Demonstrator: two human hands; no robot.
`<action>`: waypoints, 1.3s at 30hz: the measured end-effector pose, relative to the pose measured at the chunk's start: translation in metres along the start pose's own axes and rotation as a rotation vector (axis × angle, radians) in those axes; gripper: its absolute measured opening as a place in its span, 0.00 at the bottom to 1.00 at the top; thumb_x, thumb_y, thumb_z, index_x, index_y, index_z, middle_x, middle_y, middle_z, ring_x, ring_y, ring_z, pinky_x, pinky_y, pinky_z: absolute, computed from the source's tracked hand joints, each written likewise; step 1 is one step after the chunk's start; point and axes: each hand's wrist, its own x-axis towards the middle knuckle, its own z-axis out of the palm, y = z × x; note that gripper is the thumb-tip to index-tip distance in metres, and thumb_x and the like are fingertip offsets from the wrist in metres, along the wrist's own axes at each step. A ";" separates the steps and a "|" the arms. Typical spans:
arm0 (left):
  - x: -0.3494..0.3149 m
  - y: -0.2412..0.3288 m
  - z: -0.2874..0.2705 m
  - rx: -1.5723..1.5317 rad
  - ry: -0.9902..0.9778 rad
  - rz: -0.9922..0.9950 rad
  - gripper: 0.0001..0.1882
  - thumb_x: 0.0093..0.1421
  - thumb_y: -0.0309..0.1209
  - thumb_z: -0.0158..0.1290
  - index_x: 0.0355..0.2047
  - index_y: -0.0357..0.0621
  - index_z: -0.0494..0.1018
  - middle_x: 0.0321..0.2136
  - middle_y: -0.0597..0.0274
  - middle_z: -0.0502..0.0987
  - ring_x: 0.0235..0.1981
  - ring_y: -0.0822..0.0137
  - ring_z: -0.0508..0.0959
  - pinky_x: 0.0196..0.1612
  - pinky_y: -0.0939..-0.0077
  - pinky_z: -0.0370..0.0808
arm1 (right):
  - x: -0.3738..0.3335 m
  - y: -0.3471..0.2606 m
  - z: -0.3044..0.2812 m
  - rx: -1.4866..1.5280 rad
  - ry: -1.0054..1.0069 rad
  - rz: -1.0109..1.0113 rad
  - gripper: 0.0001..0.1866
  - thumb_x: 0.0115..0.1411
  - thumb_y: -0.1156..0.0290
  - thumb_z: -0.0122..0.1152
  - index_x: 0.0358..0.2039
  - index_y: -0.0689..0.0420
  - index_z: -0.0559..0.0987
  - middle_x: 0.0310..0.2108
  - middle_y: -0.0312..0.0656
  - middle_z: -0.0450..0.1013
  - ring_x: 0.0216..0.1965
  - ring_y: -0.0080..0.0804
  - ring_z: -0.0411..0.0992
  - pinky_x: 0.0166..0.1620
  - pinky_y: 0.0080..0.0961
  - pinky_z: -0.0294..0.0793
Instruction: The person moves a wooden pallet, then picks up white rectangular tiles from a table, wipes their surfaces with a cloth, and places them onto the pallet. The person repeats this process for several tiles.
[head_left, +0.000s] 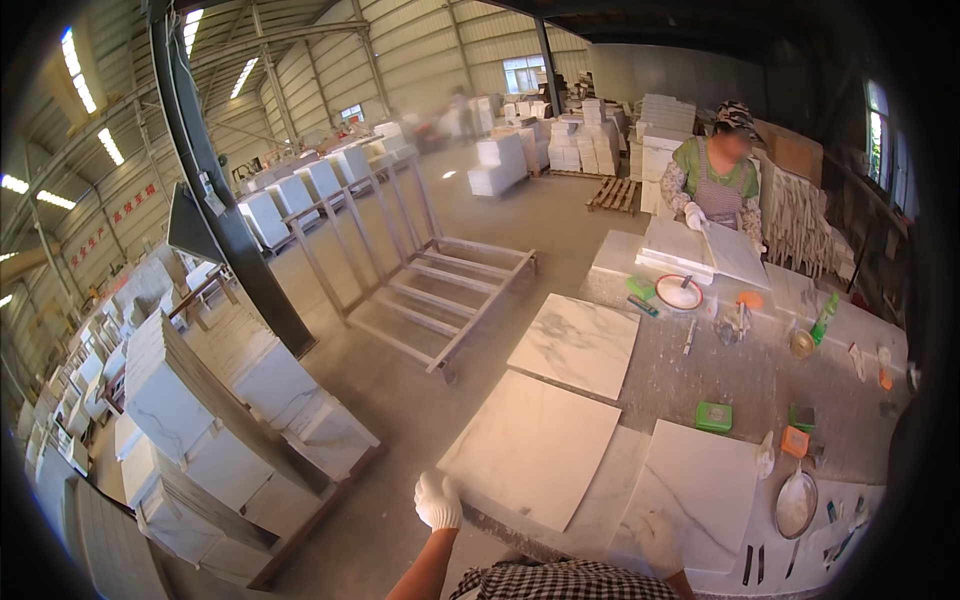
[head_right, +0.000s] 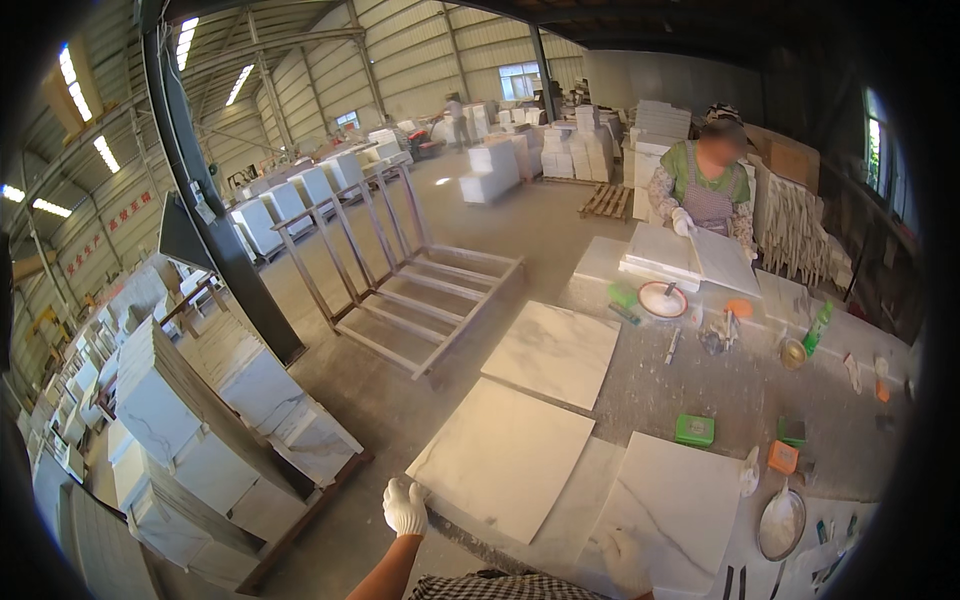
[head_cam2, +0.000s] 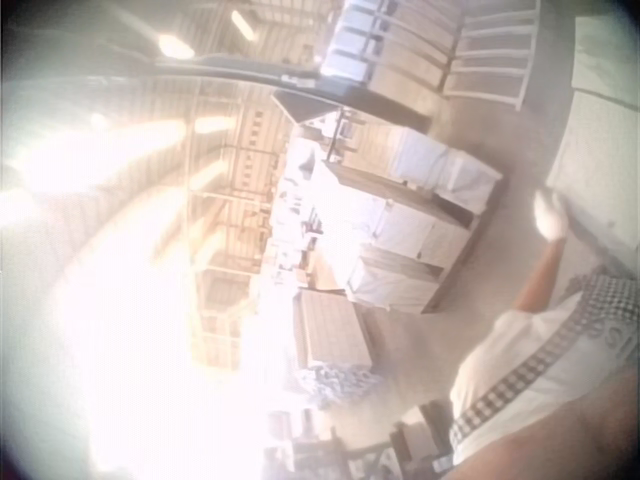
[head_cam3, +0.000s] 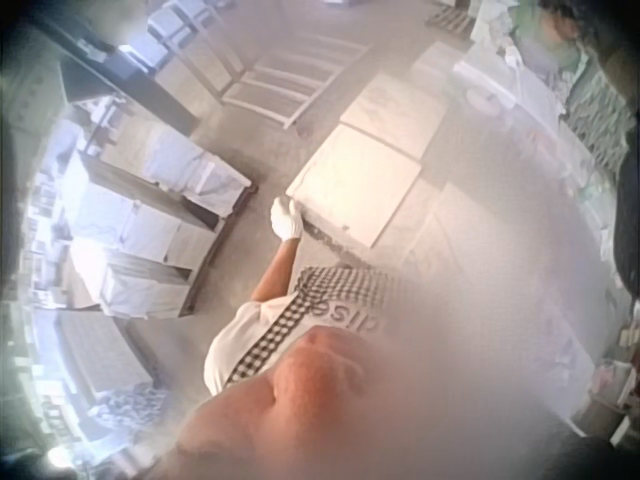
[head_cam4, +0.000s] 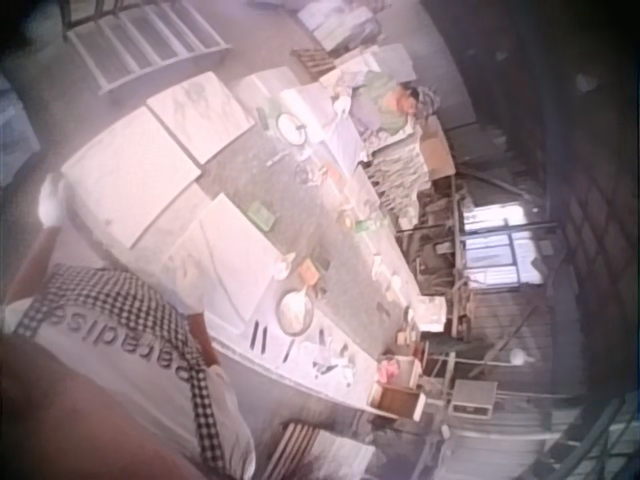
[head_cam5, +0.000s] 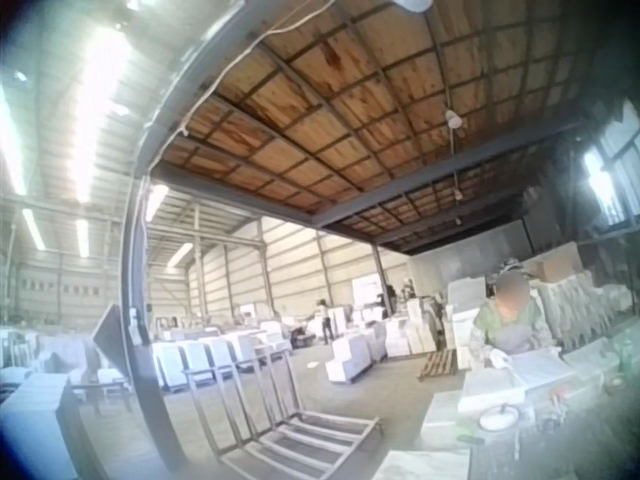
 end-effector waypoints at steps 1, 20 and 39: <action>-0.001 -0.001 0.001 0.002 0.003 0.008 0.19 0.57 0.44 0.53 0.42 0.45 0.70 0.42 0.47 0.75 0.45 0.42 0.74 0.46 0.49 0.71 | 0.001 0.002 0.002 0.015 0.013 -0.063 0.15 0.64 0.67 0.50 0.39 0.64 0.80 0.34 0.54 0.77 0.37 0.47 0.75 0.44 0.35 0.72; -0.018 -0.026 0.032 -0.055 -0.093 -0.058 0.26 0.63 0.47 0.48 0.51 0.38 0.69 0.41 0.38 0.78 0.42 0.41 0.77 0.46 0.50 0.73 | 0.007 0.041 0.025 -0.078 0.140 -0.105 0.15 0.62 0.64 0.53 0.41 0.62 0.81 0.36 0.56 0.78 0.39 0.52 0.77 0.46 0.39 0.74; -0.016 -0.027 0.032 -0.093 -0.115 -0.076 0.23 0.63 0.45 0.49 0.46 0.37 0.73 0.39 0.39 0.78 0.42 0.41 0.78 0.46 0.52 0.73 | 0.004 0.011 0.039 -0.257 0.425 -0.171 0.13 0.60 0.65 0.55 0.40 0.59 0.82 0.34 0.54 0.78 0.36 0.53 0.76 0.42 0.41 0.75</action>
